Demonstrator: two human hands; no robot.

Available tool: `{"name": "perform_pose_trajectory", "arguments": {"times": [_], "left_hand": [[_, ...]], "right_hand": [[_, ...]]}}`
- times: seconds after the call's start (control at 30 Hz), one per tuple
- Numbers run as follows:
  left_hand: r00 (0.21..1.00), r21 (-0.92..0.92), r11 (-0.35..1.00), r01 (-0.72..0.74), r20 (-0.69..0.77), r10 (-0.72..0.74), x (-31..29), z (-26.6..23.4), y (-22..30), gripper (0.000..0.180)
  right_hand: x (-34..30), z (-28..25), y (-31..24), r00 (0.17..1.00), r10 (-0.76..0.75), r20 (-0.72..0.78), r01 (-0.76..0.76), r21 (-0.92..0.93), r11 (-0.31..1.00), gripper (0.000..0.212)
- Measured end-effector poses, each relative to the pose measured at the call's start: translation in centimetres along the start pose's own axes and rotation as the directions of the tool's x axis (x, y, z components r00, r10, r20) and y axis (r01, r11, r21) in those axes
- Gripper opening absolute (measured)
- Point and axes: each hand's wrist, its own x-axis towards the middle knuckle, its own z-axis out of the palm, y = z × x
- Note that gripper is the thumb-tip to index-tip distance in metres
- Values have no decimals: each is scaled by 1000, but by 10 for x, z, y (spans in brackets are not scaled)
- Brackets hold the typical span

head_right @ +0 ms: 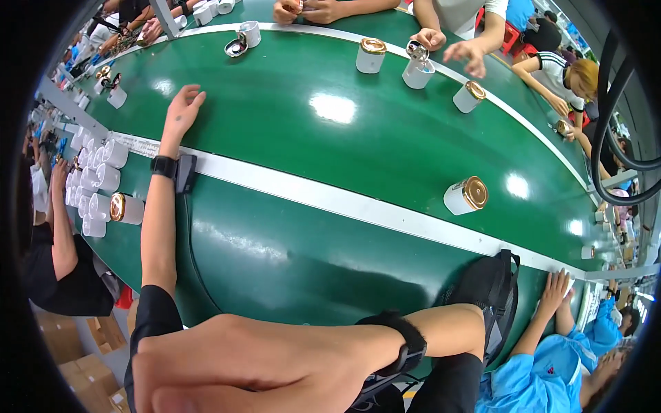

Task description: The person picks up a white plastic housing and a gold-colored electronic component from the conveyor belt, fits the component into the housing by hand, and places the assembled unit back onto the belt.

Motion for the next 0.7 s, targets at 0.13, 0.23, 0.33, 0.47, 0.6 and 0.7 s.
{"name": "perform_pose_trajectory", "arguments": {"times": [0.13,0.23,0.33,0.47,0.6,0.7], "left_hand": [[998,-138,988,-64,-4,64,55,38,-1,56],[996,-125,992,-14,-90,3,93,80,25,56],[968,35,999,-19,-250,27,110,96,26,57],[983,-52,995,-80,-170,70,139,104,8,50],[988,-509,850,136,4,-156,136,93,9,37],[896,-292,855,-429,-20,443,97,76,-16,25]], "right_hand": [[21,-27,11,737,-602,307,672,-239,701,25],[16,-35,7,754,-601,264,656,-338,674,35],[8,-44,1,775,-585,241,624,-442,645,54],[-14,-61,8,718,-696,-3,522,-660,541,53],[-44,-77,12,732,-635,-245,238,-782,576,48],[-36,-108,3,667,-663,-340,91,-846,525,41]]}}
